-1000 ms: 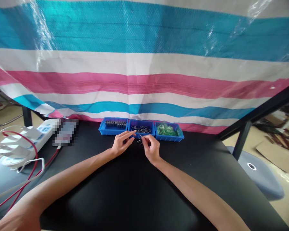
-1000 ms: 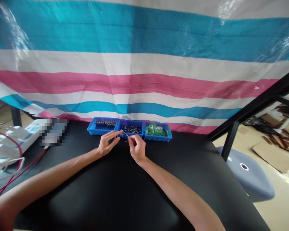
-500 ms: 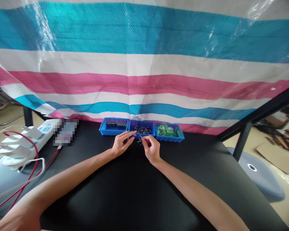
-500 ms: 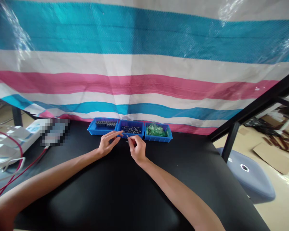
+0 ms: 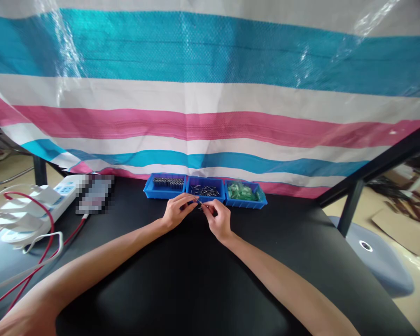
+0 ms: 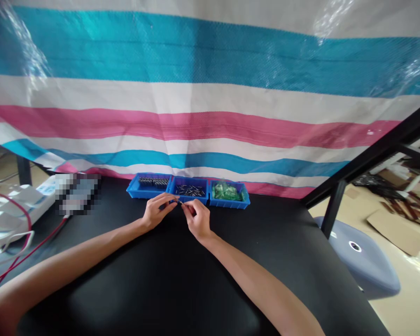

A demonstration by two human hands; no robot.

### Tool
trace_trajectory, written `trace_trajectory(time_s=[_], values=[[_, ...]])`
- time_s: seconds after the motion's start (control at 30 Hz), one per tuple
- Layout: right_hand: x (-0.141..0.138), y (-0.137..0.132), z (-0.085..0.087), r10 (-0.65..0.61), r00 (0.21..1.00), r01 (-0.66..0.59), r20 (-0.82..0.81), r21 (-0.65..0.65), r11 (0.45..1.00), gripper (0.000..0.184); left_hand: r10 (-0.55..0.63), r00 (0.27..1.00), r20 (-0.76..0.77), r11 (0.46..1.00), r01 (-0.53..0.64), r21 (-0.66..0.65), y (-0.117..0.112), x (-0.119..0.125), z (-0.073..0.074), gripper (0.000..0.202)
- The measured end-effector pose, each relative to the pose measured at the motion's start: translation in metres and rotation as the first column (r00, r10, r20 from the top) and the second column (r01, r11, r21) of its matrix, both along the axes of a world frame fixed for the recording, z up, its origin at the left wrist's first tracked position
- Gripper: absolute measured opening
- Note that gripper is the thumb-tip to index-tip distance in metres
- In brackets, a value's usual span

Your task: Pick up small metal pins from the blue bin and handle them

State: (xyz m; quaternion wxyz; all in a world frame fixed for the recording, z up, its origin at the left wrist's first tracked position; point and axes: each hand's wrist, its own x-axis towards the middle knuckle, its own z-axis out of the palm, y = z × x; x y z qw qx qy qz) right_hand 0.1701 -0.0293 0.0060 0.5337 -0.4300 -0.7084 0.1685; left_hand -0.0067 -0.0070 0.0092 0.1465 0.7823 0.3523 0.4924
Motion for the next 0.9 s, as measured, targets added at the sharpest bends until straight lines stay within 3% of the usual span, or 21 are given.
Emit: trace_trajectory(time_s=[0.3, 0.53, 0.73, 0.9], values=[[-0.0018, 0.0014, -0.0057, 0.058, 0.994, -0.06, 0.092, 0.022, 0.998, 0.013, -0.047, 0.998, -0.03, 0.997, 0.048, 0.052, -0.0039, -0.0015, -0.0022, 0.013], [-0.0019, 0.0016, -0.0039, 0.042, 0.997, -0.039, 0.064, -0.054, 0.998, 0.011, 0.03, 0.999, 0.03, 0.993, -0.026, -0.118, -0.0079, -0.001, 0.0023, 0.019], [-0.0004, -0.002, 0.0015, 0.072, 0.997, -0.073, -0.009, -0.025, 0.997, 0.017, 0.011, 0.997, -0.072, 1.0, -0.009, 0.024, -0.0026, -0.0007, -0.0003, 0.021], [-0.0004, -0.0007, 0.0015, 0.086, 0.996, -0.086, 0.014, -0.034, 0.996, 0.021, 0.043, 0.997, -0.066, 0.998, -0.04, 0.041, -0.0011, -0.0014, -0.0038, 0.023]])
